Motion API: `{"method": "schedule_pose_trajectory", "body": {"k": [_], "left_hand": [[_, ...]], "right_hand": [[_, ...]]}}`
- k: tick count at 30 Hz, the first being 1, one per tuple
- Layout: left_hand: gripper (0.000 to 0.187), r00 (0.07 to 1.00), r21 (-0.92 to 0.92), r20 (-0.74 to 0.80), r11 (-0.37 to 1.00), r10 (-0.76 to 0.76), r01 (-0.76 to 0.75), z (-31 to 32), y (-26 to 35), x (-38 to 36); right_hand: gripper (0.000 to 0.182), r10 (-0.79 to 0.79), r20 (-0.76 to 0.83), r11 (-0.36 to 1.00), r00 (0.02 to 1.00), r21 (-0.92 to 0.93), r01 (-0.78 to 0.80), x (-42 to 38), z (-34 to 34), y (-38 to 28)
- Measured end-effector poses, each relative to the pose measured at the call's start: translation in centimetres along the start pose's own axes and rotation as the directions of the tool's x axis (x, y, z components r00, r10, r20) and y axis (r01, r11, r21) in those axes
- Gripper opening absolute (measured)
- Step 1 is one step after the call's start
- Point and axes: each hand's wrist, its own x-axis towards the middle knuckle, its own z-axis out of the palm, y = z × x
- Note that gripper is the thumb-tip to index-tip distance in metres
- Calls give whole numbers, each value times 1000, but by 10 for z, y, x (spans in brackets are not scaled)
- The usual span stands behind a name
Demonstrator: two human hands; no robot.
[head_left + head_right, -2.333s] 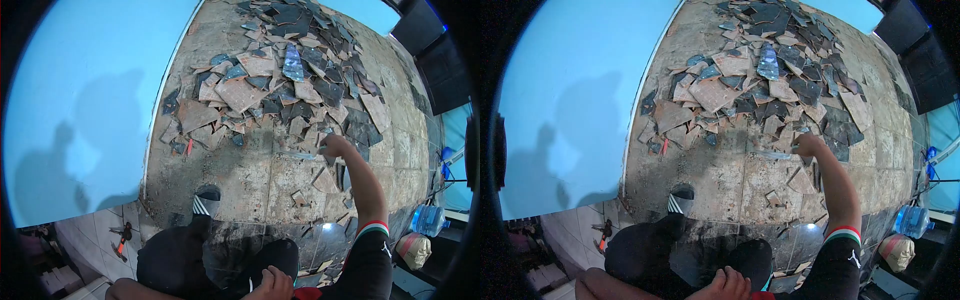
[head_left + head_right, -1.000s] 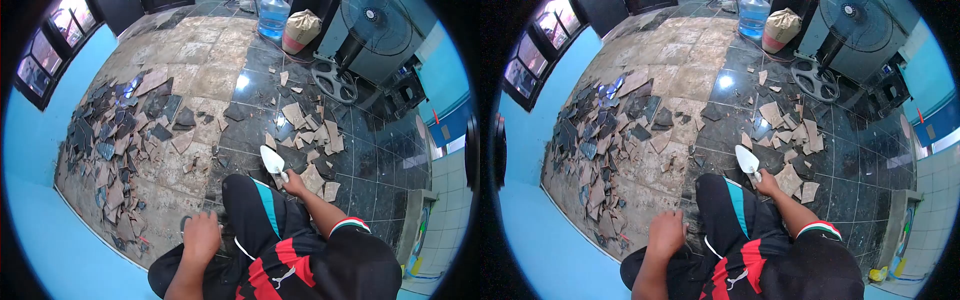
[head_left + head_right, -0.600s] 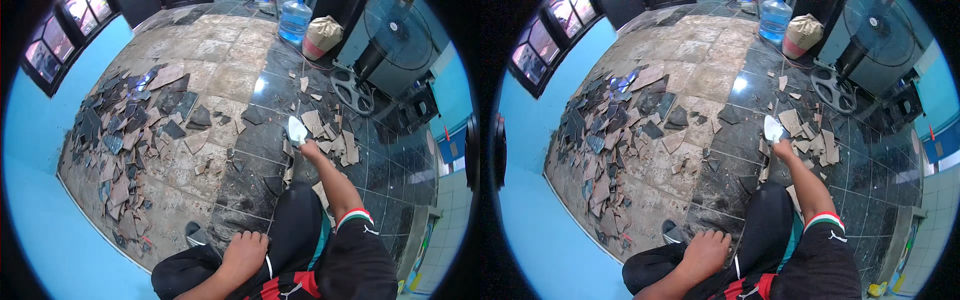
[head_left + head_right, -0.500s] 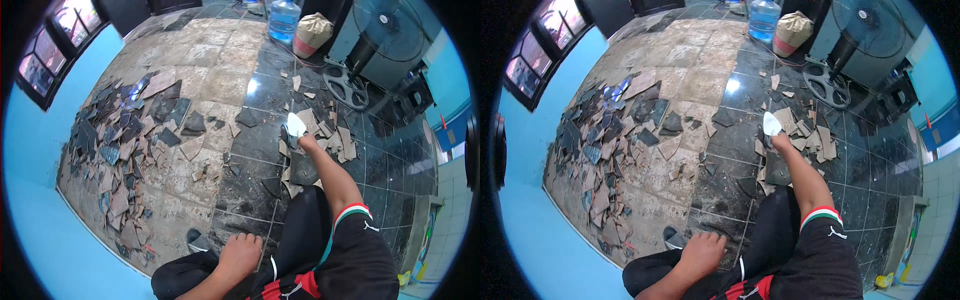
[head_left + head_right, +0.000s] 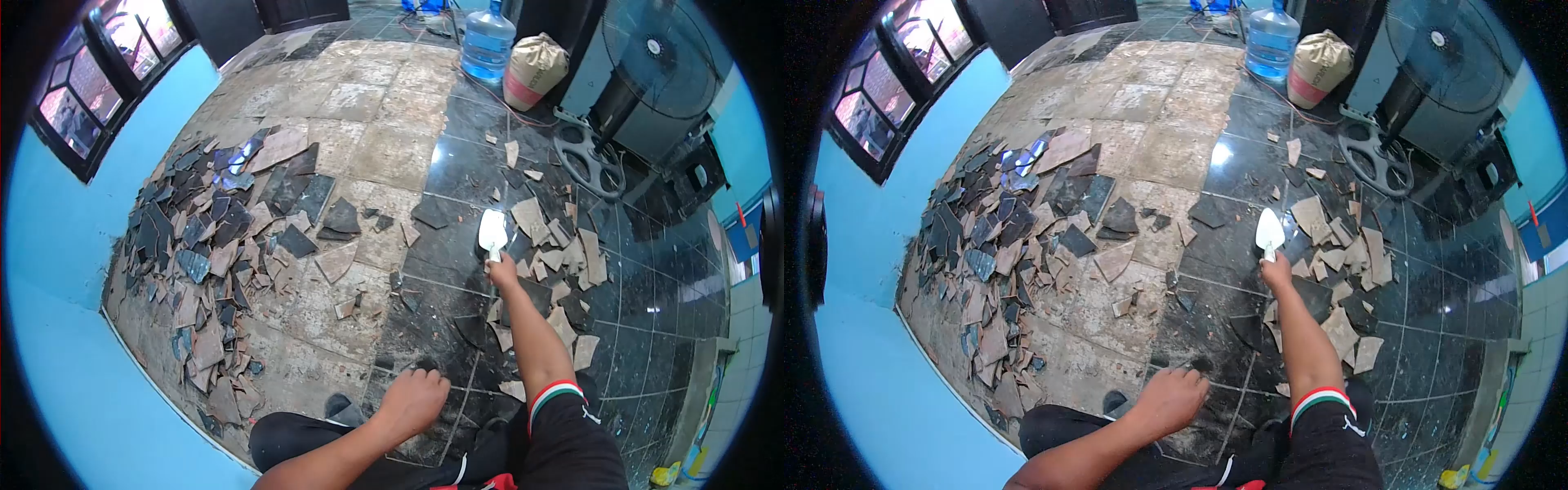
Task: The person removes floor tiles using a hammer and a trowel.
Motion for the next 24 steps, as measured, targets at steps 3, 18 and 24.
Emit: {"method": "schedule_pose_trajectory", "body": {"k": [3,18,24], "left_hand": [[19,989,-52,-146,999,-12,5,1,-25,9],[32,621,-282,-783,907,-29,-314,-52,-107,-8],[34,667,-362,-744,868,-50,-339,-48,-125,-53]], "right_hand": [[48,34,-19,997,999,-71,-35,6,28,0],[51,-80,50,997,996,10,79,-18,269,-41],[48,-335,62,928,940,-152,340,25,281,10]]}}
